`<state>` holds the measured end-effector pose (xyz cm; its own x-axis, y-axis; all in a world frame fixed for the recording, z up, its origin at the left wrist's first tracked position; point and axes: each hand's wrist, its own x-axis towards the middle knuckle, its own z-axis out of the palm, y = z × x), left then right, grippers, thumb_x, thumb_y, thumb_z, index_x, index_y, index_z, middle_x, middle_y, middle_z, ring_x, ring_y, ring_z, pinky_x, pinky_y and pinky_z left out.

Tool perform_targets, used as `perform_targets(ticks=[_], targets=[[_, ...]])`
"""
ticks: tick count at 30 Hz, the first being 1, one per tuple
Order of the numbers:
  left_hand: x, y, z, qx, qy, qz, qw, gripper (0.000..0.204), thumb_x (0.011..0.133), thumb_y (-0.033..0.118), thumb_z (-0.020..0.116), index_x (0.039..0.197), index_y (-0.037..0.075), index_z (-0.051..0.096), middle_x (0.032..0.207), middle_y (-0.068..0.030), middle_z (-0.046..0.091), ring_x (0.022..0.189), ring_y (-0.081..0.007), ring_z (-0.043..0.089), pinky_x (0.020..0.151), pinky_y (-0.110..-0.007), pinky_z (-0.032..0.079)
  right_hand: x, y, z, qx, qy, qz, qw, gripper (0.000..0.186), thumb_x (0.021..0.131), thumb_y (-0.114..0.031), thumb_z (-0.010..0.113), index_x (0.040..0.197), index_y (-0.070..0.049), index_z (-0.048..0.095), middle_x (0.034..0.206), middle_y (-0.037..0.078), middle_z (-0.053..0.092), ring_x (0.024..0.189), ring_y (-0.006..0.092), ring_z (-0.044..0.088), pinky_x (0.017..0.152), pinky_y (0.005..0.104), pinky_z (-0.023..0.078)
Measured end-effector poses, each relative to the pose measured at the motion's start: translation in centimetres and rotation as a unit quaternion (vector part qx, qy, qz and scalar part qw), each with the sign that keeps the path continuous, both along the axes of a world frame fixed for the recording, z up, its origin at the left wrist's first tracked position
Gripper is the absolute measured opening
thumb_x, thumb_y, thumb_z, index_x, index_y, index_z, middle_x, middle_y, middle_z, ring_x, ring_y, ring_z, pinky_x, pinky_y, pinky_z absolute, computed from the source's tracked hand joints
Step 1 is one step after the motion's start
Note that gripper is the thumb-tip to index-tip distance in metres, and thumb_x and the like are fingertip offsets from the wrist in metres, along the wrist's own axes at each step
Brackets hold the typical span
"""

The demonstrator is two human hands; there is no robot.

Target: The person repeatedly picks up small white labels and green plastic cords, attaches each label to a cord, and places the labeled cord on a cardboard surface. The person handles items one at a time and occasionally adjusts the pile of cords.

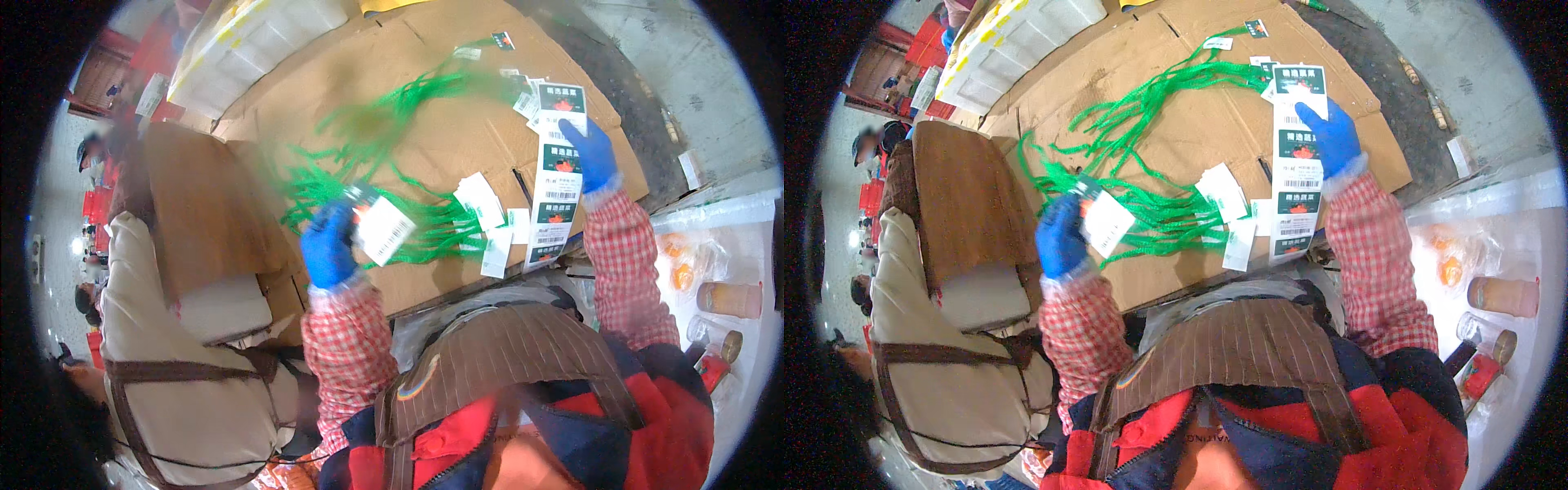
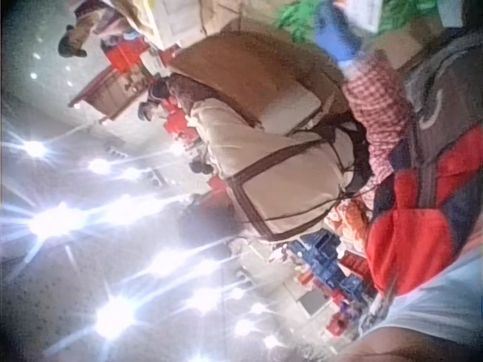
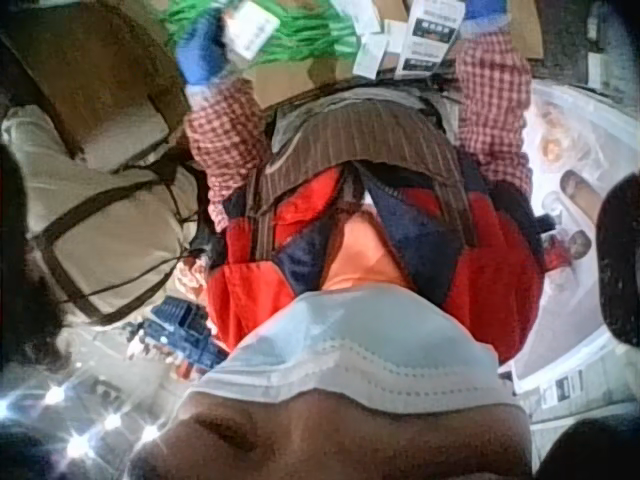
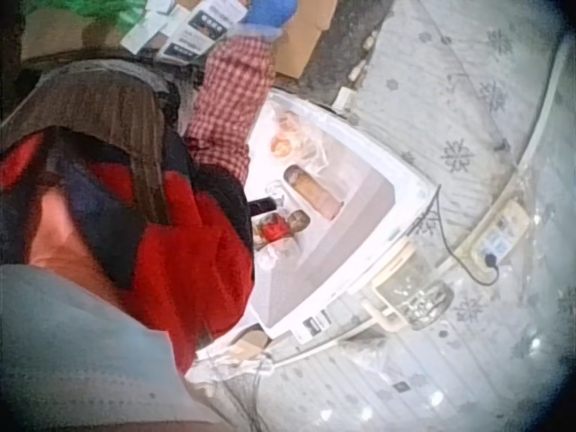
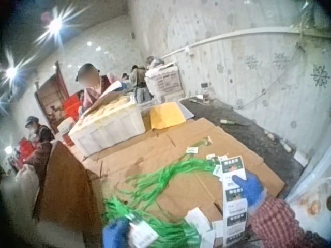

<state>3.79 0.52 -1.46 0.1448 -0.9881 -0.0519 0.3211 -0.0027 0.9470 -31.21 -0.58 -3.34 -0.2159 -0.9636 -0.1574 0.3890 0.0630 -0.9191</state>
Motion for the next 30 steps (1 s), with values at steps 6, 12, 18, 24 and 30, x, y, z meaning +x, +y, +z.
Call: perform_targets(ticks=[6, 12, 18, 24, 30], targets=[[-4.9, 2.0, -1.7, 0.138, 0.045, -0.029, 0.989, 0.027, 0.072, 0.0, 0.053, 0.098, -0.002, 0.049, 0.084, -0.0112, 0.057, 0.071, -0.0185, 0.056, 0.064, -0.027, 0.046, -2.0, -4.2, -8.5, 0.085, 0.303, -0.017, 0.949, 0.051, 0.067, -0.009, 0.062, 0.112, -0.002, 0.04, 0.096, 0.009, 0.054, 0.084, 0.0164, 0.053, 0.071, 0.0291, 0.044], [-5.7, 0.9, -1.5, 0.145, 0.079, -0.092, 0.982, 0.055, 0.069, -0.004, 0.052, 0.12, 0.0, 0.03, 0.078, -0.0135, 0.058, 0.069, -0.0173, 0.057, 0.061, -0.026, 0.047, -2.7, -4.5, -8.0, 0.079, 0.509, -0.043, 0.856, 0.07, 0.06, -0.013, 0.069, 0.119, -0.002, 0.033, 0.109, 0.015, 0.044, 0.102, 0.0249, 0.043, 0.085, 0.0333, 0.037], [-7.1, 0.1, -2.4, 0.185, 0.158, -0.111, 0.964, 0.06, 0.069, -0.005, 0.049, 0.123, 0.001, 0.026, 0.08, -0.0148, 0.058, 0.067, -0.018, 0.058, 0.061, -0.025, 0.047, 2.1, -3.2, 0.2, -0.268, 0.534, 0.104, 0.795, 0.048, 0.065, -0.006, 0.062, 0.11, -0.007, 0.046, 0.109, 0.01, 0.045, 0.098, 0.0237, 0.044, 0.083, 0.0317, 0.037], [-9.1, 1.0, -1.3, 0.223, 0.039, -0.111, 0.968, 0.037, 0.079, 0.013, 0.046, 0.113, 0.0, 0.039, 0.07, -0.0088, 0.058, 0.057, -0.0137, 0.055, 0.048, -0.021, 0.042, 8.1, -2.9, 1.6, -0.245, 0.411, 0.378, 0.792, 0.02, 0.068, -0.009, 0.06, 0.088, -0.007, 0.059, 0.075, 0.008, 0.059, 0.069, 0.0186, 0.058, 0.063, 0.0285, 0.046], [-10.3, 1.6, 1.3, 0.095, -0.1, 0.039, 0.99, 0.022, 0.078, 0.012, 0.052, 0.095, -0.002, 0.054, 0.072, -0.0037, 0.057, 0.06, -0.008, 0.049, 0.055, -0.019, 0.038, 8.3, -3.7, 1.7, 0.005, 0.057, 0.379, 0.924, 0.031, 0.072, -0.001, 0.058, 0.101, 0.004, 0.05, 0.093, 0.01, 0.057, 0.084, 0.0138, 0.054, 0.074, 0.0251, 0.044]])
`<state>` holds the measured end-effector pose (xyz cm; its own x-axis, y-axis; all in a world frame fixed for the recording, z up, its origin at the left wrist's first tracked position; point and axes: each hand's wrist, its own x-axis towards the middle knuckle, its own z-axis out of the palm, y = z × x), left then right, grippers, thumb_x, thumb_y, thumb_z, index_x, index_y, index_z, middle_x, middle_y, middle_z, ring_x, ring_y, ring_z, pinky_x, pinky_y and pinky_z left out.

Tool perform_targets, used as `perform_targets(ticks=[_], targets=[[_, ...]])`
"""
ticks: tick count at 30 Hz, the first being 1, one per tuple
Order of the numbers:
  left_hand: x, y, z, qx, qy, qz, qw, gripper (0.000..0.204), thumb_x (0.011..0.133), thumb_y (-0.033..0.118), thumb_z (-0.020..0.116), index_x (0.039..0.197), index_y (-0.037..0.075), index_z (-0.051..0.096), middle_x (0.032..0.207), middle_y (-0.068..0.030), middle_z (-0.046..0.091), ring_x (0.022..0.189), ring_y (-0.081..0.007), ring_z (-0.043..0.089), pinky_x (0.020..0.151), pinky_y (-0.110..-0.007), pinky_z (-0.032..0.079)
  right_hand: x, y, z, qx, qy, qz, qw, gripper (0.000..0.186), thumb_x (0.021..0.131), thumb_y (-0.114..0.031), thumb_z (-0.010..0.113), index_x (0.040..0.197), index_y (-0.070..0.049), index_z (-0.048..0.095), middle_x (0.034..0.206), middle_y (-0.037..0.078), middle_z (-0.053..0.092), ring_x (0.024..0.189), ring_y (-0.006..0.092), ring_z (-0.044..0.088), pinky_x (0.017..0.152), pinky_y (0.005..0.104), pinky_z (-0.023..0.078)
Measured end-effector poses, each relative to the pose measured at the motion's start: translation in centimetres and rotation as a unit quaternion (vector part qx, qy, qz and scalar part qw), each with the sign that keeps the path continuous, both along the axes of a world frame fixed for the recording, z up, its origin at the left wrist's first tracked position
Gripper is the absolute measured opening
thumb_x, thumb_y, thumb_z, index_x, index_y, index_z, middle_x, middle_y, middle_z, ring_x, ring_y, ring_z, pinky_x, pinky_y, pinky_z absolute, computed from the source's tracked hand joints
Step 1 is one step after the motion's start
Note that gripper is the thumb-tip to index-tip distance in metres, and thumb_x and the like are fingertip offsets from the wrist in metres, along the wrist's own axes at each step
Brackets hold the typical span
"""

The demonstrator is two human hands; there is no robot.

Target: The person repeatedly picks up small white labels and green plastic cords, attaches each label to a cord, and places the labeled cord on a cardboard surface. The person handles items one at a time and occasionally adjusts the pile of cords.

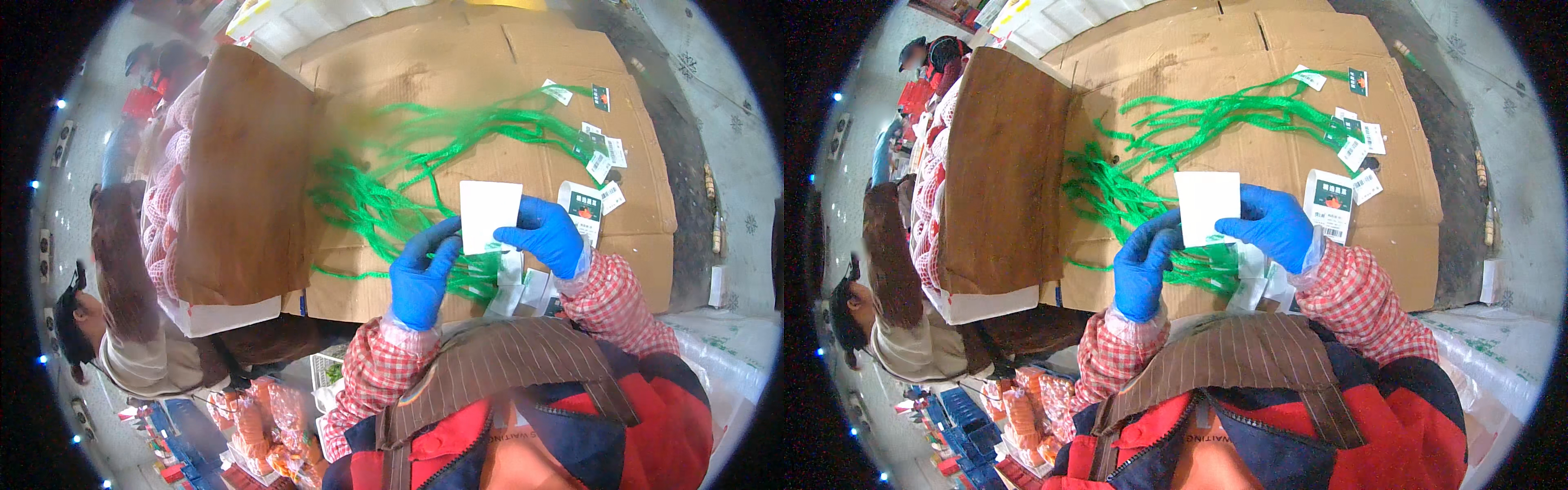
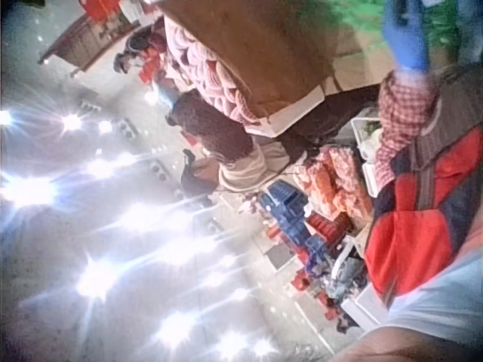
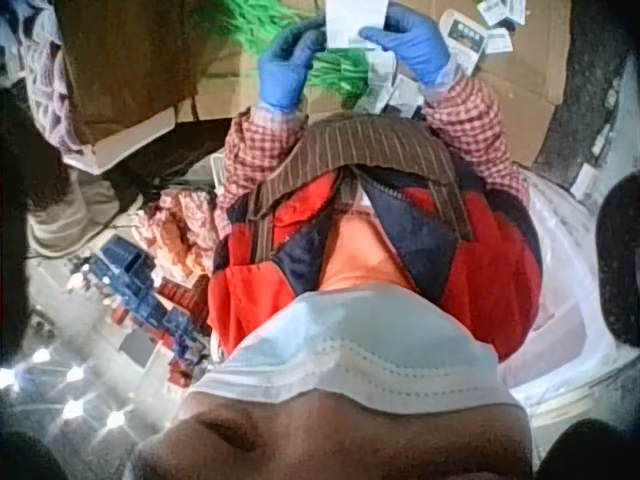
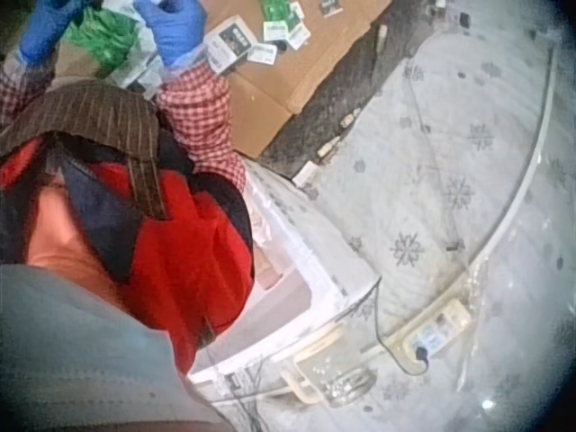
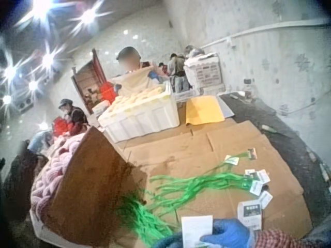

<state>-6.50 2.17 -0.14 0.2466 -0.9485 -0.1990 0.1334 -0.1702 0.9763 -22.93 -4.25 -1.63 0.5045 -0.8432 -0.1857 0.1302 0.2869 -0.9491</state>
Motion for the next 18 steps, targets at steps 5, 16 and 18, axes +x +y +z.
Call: perform_targets(ticks=[5, 16, 18], targets=[[-1.0, 0.1, 0.8, 0.053, 0.049, 0.02, 0.997, 0.012, 0.07, 0.006, 0.061, 0.079, 0.0, 0.057, 0.062, -0.0031, 0.055, 0.046, -0.0075, 0.045, 0.041, -0.019, 0.033, -0.5, 0.3, 1.0, 0.015, 0.017, 0.066, 0.998, 0.03, 0.073, -0.004, 0.057, 0.102, 0.004, 0.049, 0.091, 0.008, 0.057, 0.082, 0.0115, 0.053, 0.072, 0.0242, 0.044], [-0.3, 1.0, 0.0, 0.057, 0.1, -0.067, 0.991, 0.019, 0.079, 0.013, 0.048, 0.084, -0.004, 0.054, 0.069, -0.0128, 0.058, 0.052, -0.0153, 0.055, 0.039, -0.02, 0.035, -1.9, 0.0, 0.7, -0.136, 0.02, 0.138, 0.981, 0.033, 0.069, 0.006, 0.043, 0.092, -0.008, 0.061, 0.07, 0.004, 0.059, 0.054, 0.0058, 0.049, 0.05, 0.0188, 0.041], [-0.3, 1.0, 0.0, 0.05, 0.136, -0.067, 0.987, 0.02, 0.08, 0.014, 0.047, 0.084, -0.004, 0.054, 0.07, -0.0127, 0.059, 0.052, -0.0151, 0.055, 0.039, -0.02, 0.035, -1.9, 0.1, 0.6, -0.153, 0.027, 0.138, 0.978, 0.032, 0.069, 0.005, 0.043, 0.092, -0.008, 0.061, 0.071, 0.005, 0.059, 0.055, 0.0065, 0.051, 0.051, 0.0197, 0.042]])
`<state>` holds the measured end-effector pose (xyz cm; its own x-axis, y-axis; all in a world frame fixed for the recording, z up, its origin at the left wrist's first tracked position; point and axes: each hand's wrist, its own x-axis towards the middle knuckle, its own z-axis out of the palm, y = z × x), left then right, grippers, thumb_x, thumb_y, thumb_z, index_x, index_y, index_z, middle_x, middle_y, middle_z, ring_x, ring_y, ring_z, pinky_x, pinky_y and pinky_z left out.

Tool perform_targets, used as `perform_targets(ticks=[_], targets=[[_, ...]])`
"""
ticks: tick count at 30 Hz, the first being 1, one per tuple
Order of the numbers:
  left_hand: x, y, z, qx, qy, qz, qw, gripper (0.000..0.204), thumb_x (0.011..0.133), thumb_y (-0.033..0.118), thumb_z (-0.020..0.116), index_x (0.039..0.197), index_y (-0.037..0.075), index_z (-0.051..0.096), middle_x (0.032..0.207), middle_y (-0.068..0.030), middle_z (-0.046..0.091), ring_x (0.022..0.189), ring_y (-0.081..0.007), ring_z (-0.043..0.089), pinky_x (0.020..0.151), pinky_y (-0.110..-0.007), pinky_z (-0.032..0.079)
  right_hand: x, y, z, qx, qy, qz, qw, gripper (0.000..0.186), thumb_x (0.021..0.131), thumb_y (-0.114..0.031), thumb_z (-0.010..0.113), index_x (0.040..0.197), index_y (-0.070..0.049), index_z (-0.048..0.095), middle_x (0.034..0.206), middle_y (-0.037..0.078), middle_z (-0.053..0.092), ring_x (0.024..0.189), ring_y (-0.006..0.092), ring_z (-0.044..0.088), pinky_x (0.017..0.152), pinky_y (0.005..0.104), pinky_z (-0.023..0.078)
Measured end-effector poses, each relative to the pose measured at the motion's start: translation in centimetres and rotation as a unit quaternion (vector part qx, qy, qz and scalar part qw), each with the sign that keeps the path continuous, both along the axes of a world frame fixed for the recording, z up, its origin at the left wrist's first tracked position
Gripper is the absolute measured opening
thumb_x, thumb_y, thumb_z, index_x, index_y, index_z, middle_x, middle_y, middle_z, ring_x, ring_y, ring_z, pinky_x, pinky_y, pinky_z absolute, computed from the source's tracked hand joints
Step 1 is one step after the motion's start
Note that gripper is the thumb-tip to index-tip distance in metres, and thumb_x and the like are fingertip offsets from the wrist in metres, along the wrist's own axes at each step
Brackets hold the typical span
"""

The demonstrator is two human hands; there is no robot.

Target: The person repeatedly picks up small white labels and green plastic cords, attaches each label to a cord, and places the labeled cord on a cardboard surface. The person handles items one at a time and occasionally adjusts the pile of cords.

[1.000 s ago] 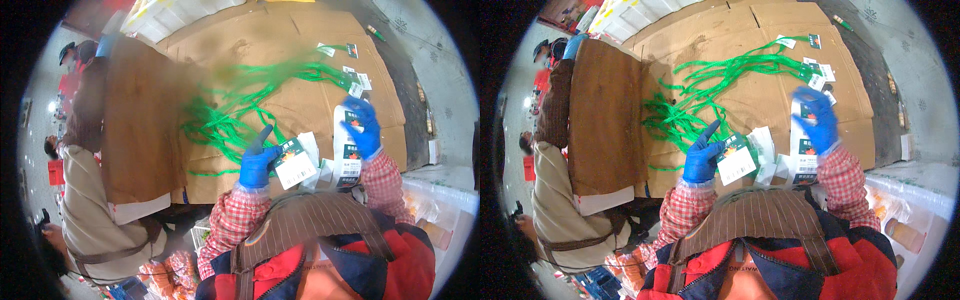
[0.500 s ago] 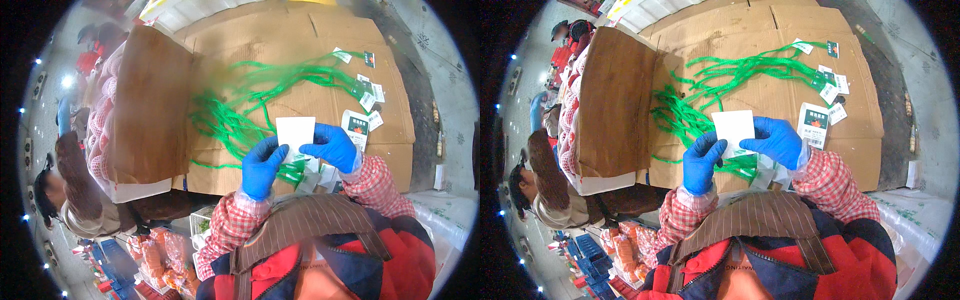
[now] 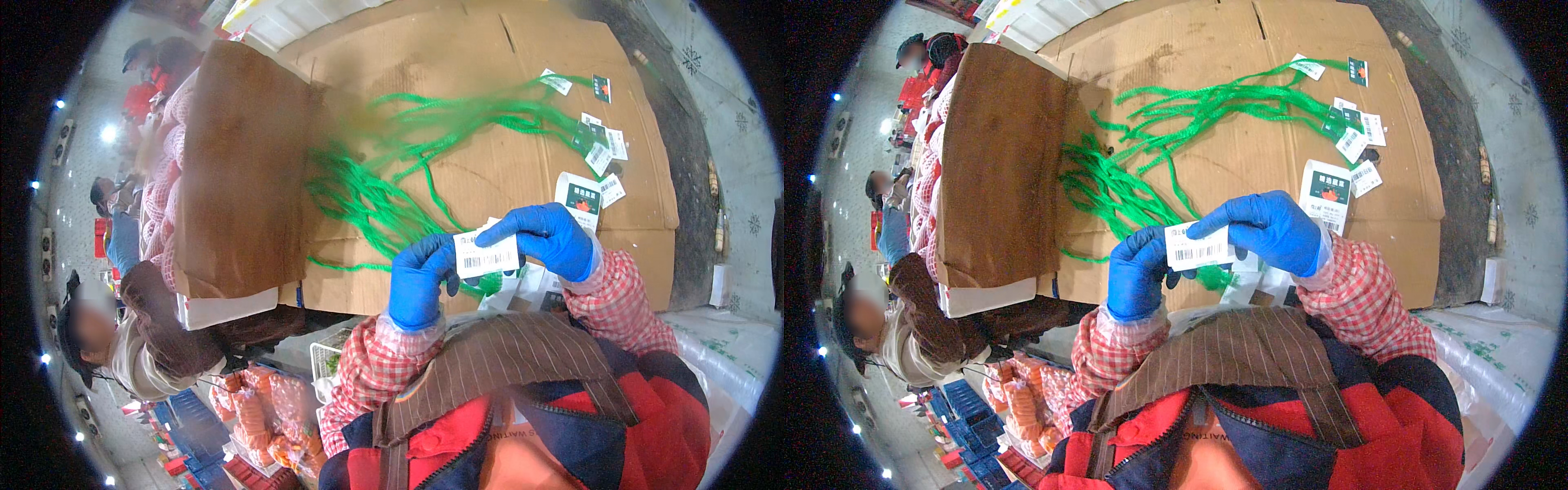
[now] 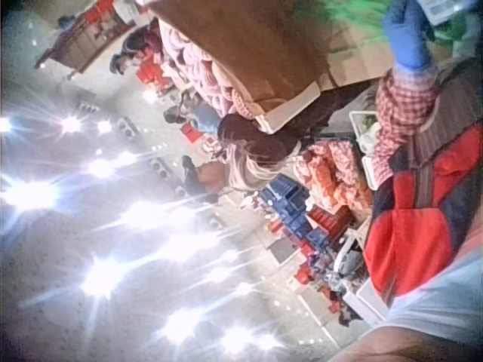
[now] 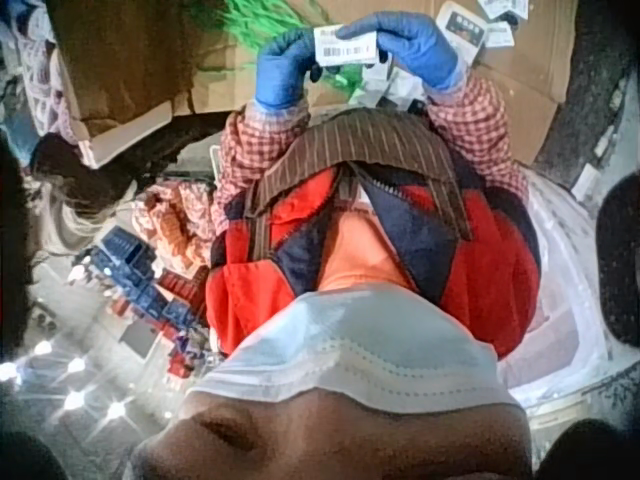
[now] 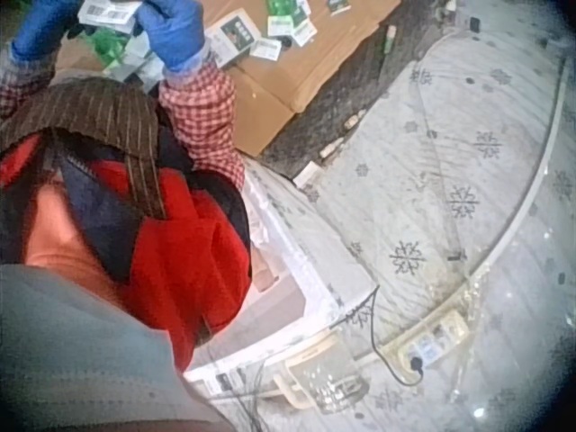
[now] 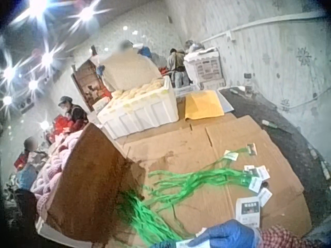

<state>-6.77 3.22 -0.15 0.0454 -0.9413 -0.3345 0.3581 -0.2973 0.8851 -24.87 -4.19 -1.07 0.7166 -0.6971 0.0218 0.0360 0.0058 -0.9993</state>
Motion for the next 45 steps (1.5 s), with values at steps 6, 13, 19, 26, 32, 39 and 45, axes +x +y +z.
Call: perform_targets(ticks=[6, 13, 19, 26, 32, 39, 45], targets=[[-0.3, -0.2, -0.4, 0.0, -0.105, 0.013, 0.994, 0.015, 0.079, 0.014, 0.051, 0.081, 0.0, 0.056, 0.068, -0.0059, 0.057, 0.054, -0.0113, 0.052, 0.04, -0.021, 0.034, 0.2, 0.3, 0.0, -0.124, 0.03, -0.003, 0.992, 0.029, 0.069, 0.002, 0.047, 0.093, -0.009, 0.06, 0.077, 0.01, 0.06, 0.064, 0.0108, 0.056, 0.059, 0.0231, 0.045], [-1.1, -1.4, 0.7, -0.093, -0.313, 0.055, 0.943, 0.008, 0.075, 0.001, 0.054, 0.08, -0.003, 0.058, 0.073, -0.0061, 0.059, 0.066, -0.0104, 0.053, 0.062, -0.023, 0.043, -0.5, -0.6, 1.6, -0.007, 0.139, -0.024, 0.99, 0.034, 0.076, -0.018, 0.055, 0.109, -0.01, 0.049, 0.082, 0.008, 0.06, 0.054, 0.0079, 0.053, 0.053, 0.0215, 0.044], [-2.1, -3.9, -0.9, 0.013, -0.042, -0.233, 0.971, 0.027, 0.077, 0.004, 0.052, 0.104, 0.001, 0.05, 0.088, -0.0054, 0.056, 0.072, -0.0107, 0.053, 0.065, -0.023, 0.043, -3.2, -3.8, 1.2, 0.092, 0.008, -0.291, 0.952, 0.012, 0.075, -0.013, 0.056, 0.081, -0.004, 0.058, 0.061, 0.002, 0.053, 0.045, 0.0068, 0.045, 0.039, 0.0194, 0.035], [3.0, -18.3, -2.3, -0.222, -0.641, -0.305, 0.668, 0.031, 0.075, 0.015, 0.053, 0.105, 0.007, 0.049, 0.084, -0.0065, 0.056, 0.068, -0.017, 0.053, 0.059, -0.029, 0.043, -14.3, -13.0, -4.9, 0.024, 0.066, -0.528, 0.846, 0.02, 0.079, -0.019, 0.05, 0.088, -0.002, 0.056, 0.064, 0.003, 0.053, 0.051, 0.0067, 0.044, 0.043, 0.0192, 0.033], [-1.8, -24.8, -5.6, -0.186, -0.797, -0.293, 0.494, 0.104, 0.047, 0.042, 0.073, 0.128, 0.011, 0.015, 0.125, -0.0113, 0.03, 0.117, -0.0308, 0.025, 0.092, -0.041, 0.027, -17.0, -14.7, -8.7, -0.027, 0.222, -0.585, 0.78, 0.043, 0.075, -0.018, 0.057, 0.113, -0.004, 0.043, 0.096, 0.008, 0.055, 0.069, 0.0107, 0.054, 0.057, 0.0234, 0.043], [-2.5, -25.6, -9.3, -0.088, -0.778, -0.375, 0.496, 0.034, 0.063, 0.027, 0.061, 0.093, 0.014, 0.052, 0.101, -0.0099, 0.049, 0.093, -0.0308, 0.047, 0.075, -0.041, 0.042, -18.0, -11.8, -5.6, -0.034, 0.13, -0.608, 0.782, 0.032, 0.079, -0.02, 0.05, 0.107, -0.007, 0.049, 0.101, 0.003, 0.053, 0.068, 0.0095, 0.049, 0.058, 0.0212, 0.039], [-0.8, -23.8, -9.9, -0.073, -0.602, -0.268, 0.749, 0.01, 0.079, 0.014, 0.042, 0.084, 0.007, 0.046, 0.076, -0.0147, 0.054, 0.064, -0.027, 0.055, 0.051, -0.035, 0.046, -15.7, -9.8, -2.2, -0.018, 0.092, -0.58, 0.809, 0.028, 0.081, -0.023, 0.045, 0.104, -0.008, 0.052, 0.096, 0.0, 0.054, 0.063, 0.0066, 0.045, 0.052, 0.0187, 0.033]])
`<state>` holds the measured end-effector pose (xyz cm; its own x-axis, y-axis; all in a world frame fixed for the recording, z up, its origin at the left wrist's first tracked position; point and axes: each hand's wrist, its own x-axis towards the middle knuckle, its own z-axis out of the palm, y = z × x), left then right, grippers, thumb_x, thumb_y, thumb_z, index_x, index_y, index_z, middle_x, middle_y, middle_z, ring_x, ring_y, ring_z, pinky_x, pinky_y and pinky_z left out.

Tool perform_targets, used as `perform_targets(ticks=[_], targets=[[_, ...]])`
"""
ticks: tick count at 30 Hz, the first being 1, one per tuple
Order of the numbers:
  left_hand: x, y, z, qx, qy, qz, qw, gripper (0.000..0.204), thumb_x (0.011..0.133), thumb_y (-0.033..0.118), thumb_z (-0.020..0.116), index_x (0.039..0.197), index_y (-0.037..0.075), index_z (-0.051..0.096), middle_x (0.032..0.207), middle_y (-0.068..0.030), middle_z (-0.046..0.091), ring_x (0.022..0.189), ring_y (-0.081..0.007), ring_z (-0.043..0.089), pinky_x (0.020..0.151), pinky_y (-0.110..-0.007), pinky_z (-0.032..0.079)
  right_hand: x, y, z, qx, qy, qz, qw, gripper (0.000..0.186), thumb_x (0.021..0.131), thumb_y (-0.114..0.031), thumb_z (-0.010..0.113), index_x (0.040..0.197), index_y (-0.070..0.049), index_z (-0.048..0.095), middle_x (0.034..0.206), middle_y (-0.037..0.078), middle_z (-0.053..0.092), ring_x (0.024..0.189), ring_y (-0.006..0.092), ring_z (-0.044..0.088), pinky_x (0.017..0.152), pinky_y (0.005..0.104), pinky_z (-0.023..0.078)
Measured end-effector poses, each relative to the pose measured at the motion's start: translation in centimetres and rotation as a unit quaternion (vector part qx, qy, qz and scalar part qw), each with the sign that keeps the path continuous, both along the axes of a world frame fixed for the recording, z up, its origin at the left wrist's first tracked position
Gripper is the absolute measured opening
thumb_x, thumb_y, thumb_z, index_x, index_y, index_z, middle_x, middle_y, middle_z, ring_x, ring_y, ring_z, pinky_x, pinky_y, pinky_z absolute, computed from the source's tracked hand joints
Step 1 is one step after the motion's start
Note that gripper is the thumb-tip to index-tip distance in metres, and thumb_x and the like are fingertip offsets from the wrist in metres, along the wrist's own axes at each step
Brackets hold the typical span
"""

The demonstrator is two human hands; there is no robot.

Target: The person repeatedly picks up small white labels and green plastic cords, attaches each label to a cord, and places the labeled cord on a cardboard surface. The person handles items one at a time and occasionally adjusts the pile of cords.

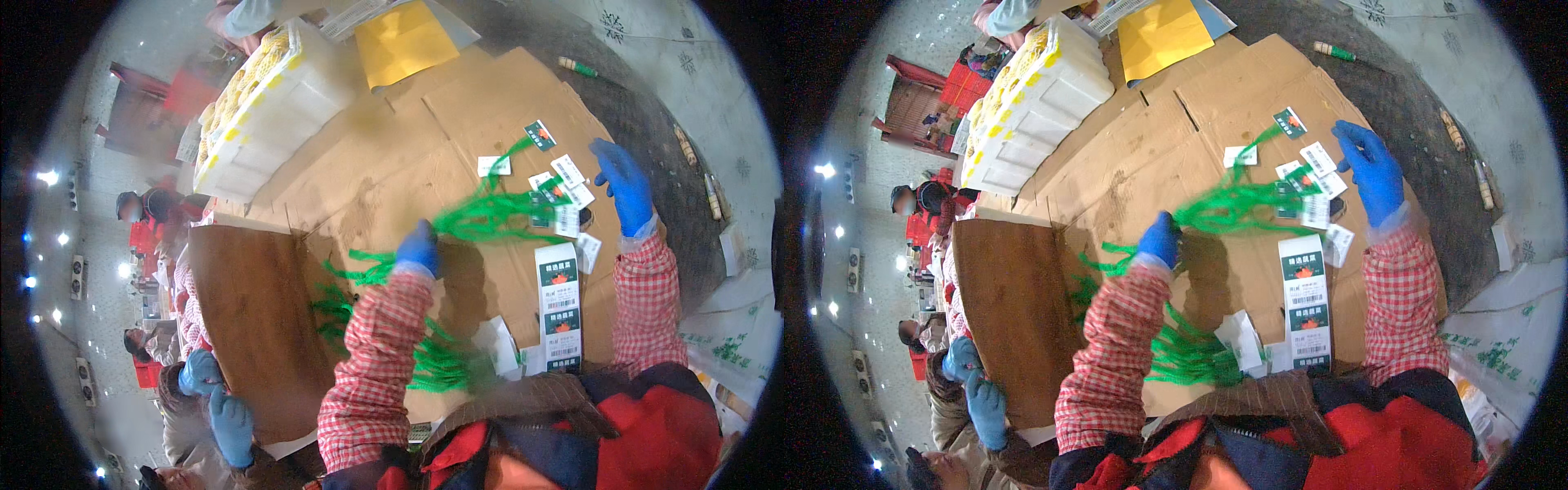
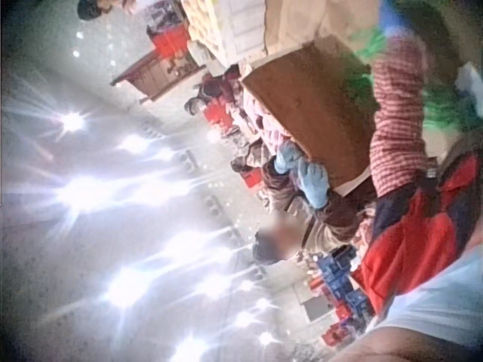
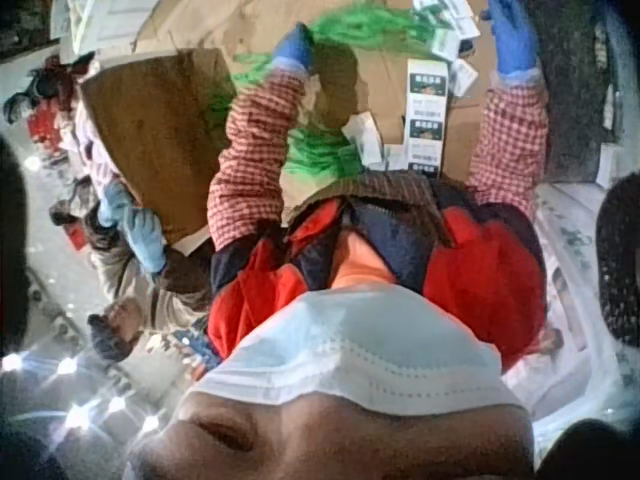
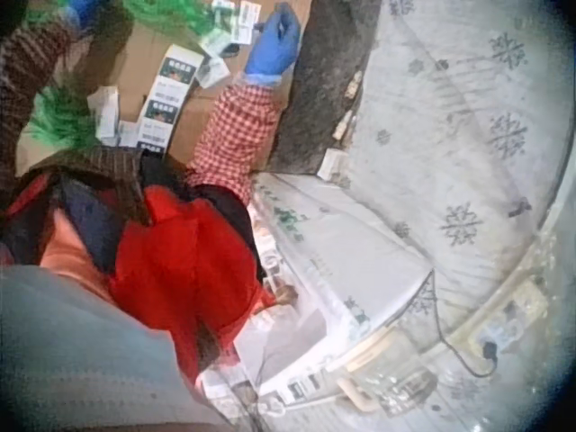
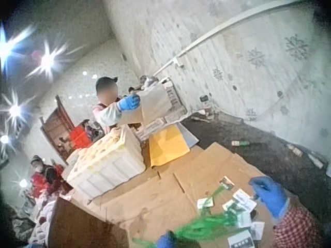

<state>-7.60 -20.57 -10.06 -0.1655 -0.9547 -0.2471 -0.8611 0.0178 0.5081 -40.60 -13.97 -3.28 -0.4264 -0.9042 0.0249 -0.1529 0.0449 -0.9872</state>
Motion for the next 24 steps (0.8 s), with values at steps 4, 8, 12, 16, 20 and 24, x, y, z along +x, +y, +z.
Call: perform_targets(ticks=[4, 8, 12, 16, 20, 24], targets=[[2.1, -4.2, 5.3, 0.032, 0.053, 0.014, 0.998, 0.01, 0.077, 0.013, 0.046, 0.083, 0.006, 0.042, 0.058, -0.0107, 0.054, 0.037, -0.0194, 0.048, 0.03, -0.028, 0.036, 0.6, 1.1, 1.4, -0.03, -0.015, 0.049, 0.998, 0.027, 0.081, -0.023, 0.045, 0.101, -0.006, 0.053, 0.094, 0.0, 0.054, 0.063, 0.0063, 0.046, 0.05, 0.0184, 0.033], [4.3, -5.6, 11.3, -0.041, 0.058, -0.001, 0.997, 0.011, 0.074, 0.011, 0.046, 0.083, 0.005, 0.046, 0.054, -0.0079, 0.05, 0.035, -0.0173, 0.045, 0.031, -0.027, 0.035, 2.5, 2.2, 1.5, -0.031, -0.083, 0.079, 0.993, 0.023, 0.081, -0.019, 0.047, 0.097, -0.006, 0.054, 0.088, 0.002, 0.058, 0.057, 0.0056, 0.047, 0.046, 0.0176, 0.034], [5.6, -5.6, 16.8, -0.415, -0.069, -0.231, 0.878, 0.012, 0.07, 0.008, 0.048, 0.08, 0.003, 0.052, 0.055, -0.0104, 0.052, 0.043, -0.02, 0.05, 0.037, -0.031, 0.038, 6.2, 3.4, 1.2, 0.007, -0.076, 0.226, 0.971, 0.021, 0.08, -0.016, 0.046, 0.095, -0.003, 0.054, 0.082, 0.005, 0.059, 0.056, 0.0078, 0.05, 0.045, 0.0186, 0.037], [6.2, -4.7, 21.6, -0.325, -0.119, 0.001, 0.938, 0.015, 0.073, 0.015, 0.051, 0.081, 0.002, 0.052, 0.067, -0.0176, 0.057, 0.067, -0.0316, 0.056, 0.06, -0.037, 0.044, 10.9, 5.5, 0.6, 0.09, -0.053, 0.452, 0.886, 0.024, 0.079, -0.019, 0.048, 0.096, -0.002, 0.053, 0.082, 0.005, 0.058, 0.058, 0.0095, 0.052, 0.049, 0.0187, 0.039], [7.7, -5.1, 26.3, -0.394, -0.19, 0.053, 0.897, 0.022, 0.07, 0.022, 0.054, 0.081, 0.003, 0.054, 0.072, -0.0191, 0.057, 0.072, -0.031, 0.056, 0.063, -0.037, 0.044, 14.2, 6.4, -0.4, 0.13, -0.02, 0.557, 0.82, 0.022, 0.078, -0.013, 0.051, 0.096, -0.002, 0.055, 0.08, 0.007, 0.06, 0.062, 0.0117, 0.057, 0.056, 0.0221, 0.044], [10.8, -6.2, 30.0, -0.411, -0.298, 0.029, 0.861, 0.019, 0.068, 0.021, 0.054, 0.075, 0.004, 0.057, 0.07, -0.0179, 0.057, 0.068, -0.0287, 0.057, 0.059, -0.035, 0.044, 14.8, 6.0, -1.6, 0.109, 0.042, 0.554, 0.824, 0.023, 0.078, -0.013, 0.051, 0.098, -0.002, 0.054, 0.083, 0.008, 0.06, 0.065, 0.0129, 0.058, 0.058, 0.0236, 0.046]])
